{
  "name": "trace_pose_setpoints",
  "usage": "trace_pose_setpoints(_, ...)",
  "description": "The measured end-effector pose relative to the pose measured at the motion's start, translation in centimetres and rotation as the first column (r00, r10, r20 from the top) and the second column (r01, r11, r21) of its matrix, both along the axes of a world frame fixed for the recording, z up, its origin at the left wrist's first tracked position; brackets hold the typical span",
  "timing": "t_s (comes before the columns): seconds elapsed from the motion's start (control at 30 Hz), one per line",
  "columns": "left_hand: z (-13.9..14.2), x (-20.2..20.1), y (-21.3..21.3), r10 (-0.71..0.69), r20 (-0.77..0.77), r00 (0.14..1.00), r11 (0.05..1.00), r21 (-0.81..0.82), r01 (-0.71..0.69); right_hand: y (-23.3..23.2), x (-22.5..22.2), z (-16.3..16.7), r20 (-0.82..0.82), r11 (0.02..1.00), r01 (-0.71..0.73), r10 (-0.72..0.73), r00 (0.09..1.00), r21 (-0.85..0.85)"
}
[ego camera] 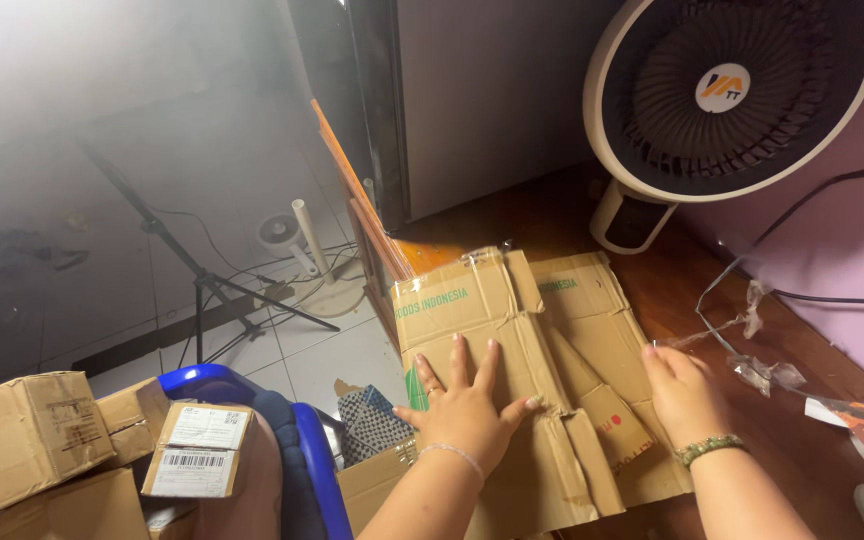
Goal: The person flattens empty cardboard boxes on a wooden desk, pulling the flaps open and pressing them flat, and uses scissors to cut tape off a small box. They stack the flattened cardboard pieces together on the desk and on a nearby chair.
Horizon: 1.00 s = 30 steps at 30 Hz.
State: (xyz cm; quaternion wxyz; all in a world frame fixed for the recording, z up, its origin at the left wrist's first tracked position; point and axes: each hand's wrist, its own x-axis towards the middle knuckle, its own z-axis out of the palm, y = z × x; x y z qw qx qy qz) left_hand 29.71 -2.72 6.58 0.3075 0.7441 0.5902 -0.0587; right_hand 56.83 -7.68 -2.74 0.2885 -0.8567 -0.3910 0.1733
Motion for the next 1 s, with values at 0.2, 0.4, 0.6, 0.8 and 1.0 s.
trace_pose_setpoints(0.2,-0.8,-0.5,0.5,0.070,0.045,0.997,0.997,0.023,-0.071,-0.4,0.5,0.6,0.274,0.864,0.110,0.034,0.961,-0.491)
trace_pose_setpoints(0.4,-2.8,-2.2,1.0,0.168,0.199,0.965,0.980,0.071,-0.186,2.1,5.3,0.6,0.083,0.906,-0.054,0.098,0.992,-0.420)
trace_pose_setpoints(0.6,-6.8,-4.1,1.3,0.603,0.495,0.625,0.791,-0.271,-0.548,4.9,5.7,-2.4,-0.637,0.922,0.342,-0.154,0.755,0.182)
trace_pose_setpoints(0.8,-11.0,-6.1,3.8,0.711,0.661,0.241,0.697,-0.618,-0.364,1.2,7.6,-3.4,-0.856,0.598,0.742,-0.171,0.488,0.303)
trace_pose_setpoints(1.0,-11.0,-10.7,4.7,0.716,0.654,0.245,0.693,-0.620,-0.369,-2.2,13.7,-2.0,-0.214,0.919,0.383,-0.358,0.909,0.088)
